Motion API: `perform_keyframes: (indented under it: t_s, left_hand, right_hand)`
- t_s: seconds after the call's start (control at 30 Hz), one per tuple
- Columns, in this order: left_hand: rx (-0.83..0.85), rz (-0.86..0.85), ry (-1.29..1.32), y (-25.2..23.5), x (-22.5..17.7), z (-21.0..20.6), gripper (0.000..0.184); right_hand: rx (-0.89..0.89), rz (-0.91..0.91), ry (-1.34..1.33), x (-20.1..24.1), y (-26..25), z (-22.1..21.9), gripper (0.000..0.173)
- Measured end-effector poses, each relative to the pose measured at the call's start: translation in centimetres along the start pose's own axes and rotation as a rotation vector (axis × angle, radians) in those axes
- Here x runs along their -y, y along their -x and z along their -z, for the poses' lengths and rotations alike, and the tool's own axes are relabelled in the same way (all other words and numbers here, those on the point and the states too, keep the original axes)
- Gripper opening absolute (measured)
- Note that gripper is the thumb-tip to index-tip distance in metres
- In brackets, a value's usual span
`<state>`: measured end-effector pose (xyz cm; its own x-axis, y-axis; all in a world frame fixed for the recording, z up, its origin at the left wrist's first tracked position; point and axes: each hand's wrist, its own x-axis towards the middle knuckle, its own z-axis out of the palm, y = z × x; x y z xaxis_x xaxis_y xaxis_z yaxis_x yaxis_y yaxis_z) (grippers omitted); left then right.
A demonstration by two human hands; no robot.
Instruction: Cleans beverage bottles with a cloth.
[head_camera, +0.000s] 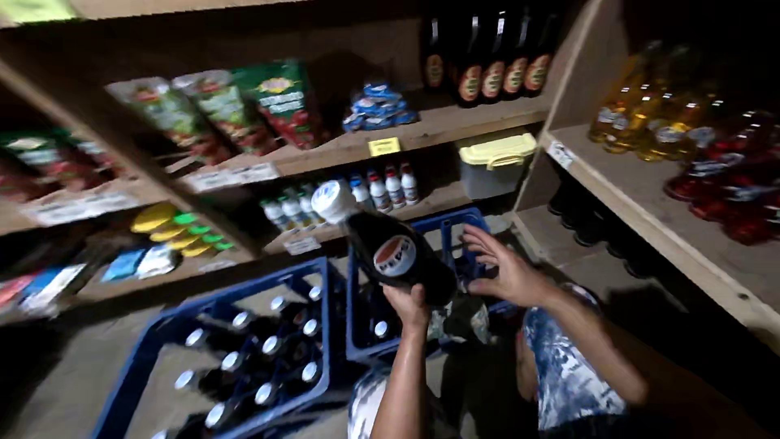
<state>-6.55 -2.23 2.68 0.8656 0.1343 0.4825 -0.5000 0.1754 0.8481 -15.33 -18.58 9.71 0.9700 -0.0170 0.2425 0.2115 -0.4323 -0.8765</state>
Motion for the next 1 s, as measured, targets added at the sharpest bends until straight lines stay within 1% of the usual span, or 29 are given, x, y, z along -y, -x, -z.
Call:
perform_keyframes:
  t_s: [0.03, 0.07, 0.1, 0.13, 0.2, 0.23, 0.3, 0.33, 0.37, 0.4, 0.43, 0.47, 0.5, 0.53, 0.57, 0.63, 0.73, 0.77, 0.8, 0.83, 0.9, 0.93, 0.97, 1.0]
  left_hand:
    - [0.042, -0.033, 0.026, 0.8, 0.3, -0.5, 0.133]
    - [0.070, -0.066, 0.053, 1.5, 0.8, -1.1, 0.130]
    - [0.090, -0.110, 0.100, 2.1, 1.7, -1.8, 0.120]
    - [0.139, -0.183, 0.171, 2.3, 3.0, -2.5, 0.104]
    - [0.291, -0.318, 0.258, 2.1, 4.4, -4.2, 0.084]
    - [0.394, -0.380, 0.206, 1.8, 4.5, -4.9, 0.083]
    - [0.574, -0.466, -0.119, 1.1, 2.6, -5.8, 0.096]
    - [0.620, -0.495, -0.278, 0.7, 1.7, -6.3, 0.095]
    - [0.651, -0.491, -0.380, 0.3, 1.2, -6.6, 0.092]
    - [0.665, -0.444, -0.446, -0.2, 1.3, -6.5, 0.087]
    - [0.647, -0.386, -0.484, -0.7, 1.7, -6.0, 0.077]
    - [0.600, -0.353, -0.517, -1.2, 2.1, -5.2, 0.061]
    - [0.540, -0.348, -0.549, -1.9, 2.5, -4.2, 0.043]
    - [0.481, -0.354, -0.577, -2.7, 2.7, -3.2, 0.032]
    - [0.431, -0.360, -0.593, -3.4, 2.8, -2.2, 0.028]
    - [0.353, -0.343, -0.592, -4.6, 2.9, -0.7, 0.030]
    - [0.247, -0.306, -0.610, -5.6, 2.9, 0.4, 0.039]
    - [0.218, -0.294, -0.644, -5.8, 3.0, 0.6, 0.041]
    - [0.192, -0.284, -0.688, -6.0, 3.2, 0.9, 0.041]
    - [0.168, -0.268, -0.738, -6.1, 3.3, 1.0, 0.044]
    - [0.142, -0.209, -0.850, -6.4, 3.8, 1.2, 0.065]
    - [0.148, -0.170, -0.891, -6.5, 4.0, 1.2, 0.077]
    - [0.173, -0.129, -0.927, -6.5, 4.3, 1.2, 0.086]
    - [0.207, -0.086, -0.955, -6.5, 4.5, 1.1, 0.093]
  right_hand:
    - [-0.078, 0.052, -0.041, 1.2, -0.1, -0.5, 0.104]
    - [-0.134, 0.098, -0.041, 2.3, 0.0, -1.2, 0.109]
    - [-0.191, 0.139, -0.025, 3.1, 0.2, -1.8, 0.110]
    - [-0.256, 0.184, -0.020, 3.4, 0.6, -2.2, 0.109]
    - [-0.345, 0.278, -0.048, 2.7, 1.2, -1.7, 0.101]
    - [-0.372, 0.328, -0.057, 1.9, 1.6, -0.8, 0.097]
    - [-0.417, 0.424, -0.044, -0.6, 2.8, 1.4, 0.089]
    - [-0.466, 0.456, 0.018, -2.1, 3.3, 2.4, 0.084]
    - [-0.515, 0.464, 0.112, -3.7, 4.0, 3.4, 0.078]
    - [-0.554, 0.446, 0.222, -5.4, 4.6, 4.4, 0.072]
    - [-0.578, 0.400, 0.352, -7.4, 5.3, 5.5, 0.068]
    - [-0.604, 0.345, 0.454, -9.6, 5.8, 6.5, 0.066]
    - [-0.637, 0.265, 0.528, -11.8, 6.3, 7.3, 0.068]
    - [-0.652, 0.144, 0.570, -14.0, 6.7, 8.2, 0.074]
    - [-0.657, -0.009, 0.563, -16.1, 7.3, 9.1, 0.081]
    - [-0.683, -0.310, 0.457, -20.2, 8.5, 10.9, 0.093]
    - [-0.850, -0.584, 0.226, -25.8, 10.8, 12.5, 0.107]
    - [-0.896, -0.684, 0.184, -26.9, 11.5, 13.0, 0.107]
    - [-0.945, -0.774, 0.170, -27.6, 12.1, 13.4, 0.102]
    - [-0.997, -0.818, 0.143, -28.3, 12.6, 14.0, 0.094]
    - [-1.152, -0.767, 0.024, -30.2, 13.3, 15.4, 0.075]
    - [-1.195, -0.749, -0.005, -30.9, 13.5, 16.2, 0.068]
    - [-1.216, -0.768, -0.008, -31.1, 13.4, 16.9, 0.060]
    - [-1.198, -0.815, 0.012, -30.9, 13.1, 17.5, 0.053]
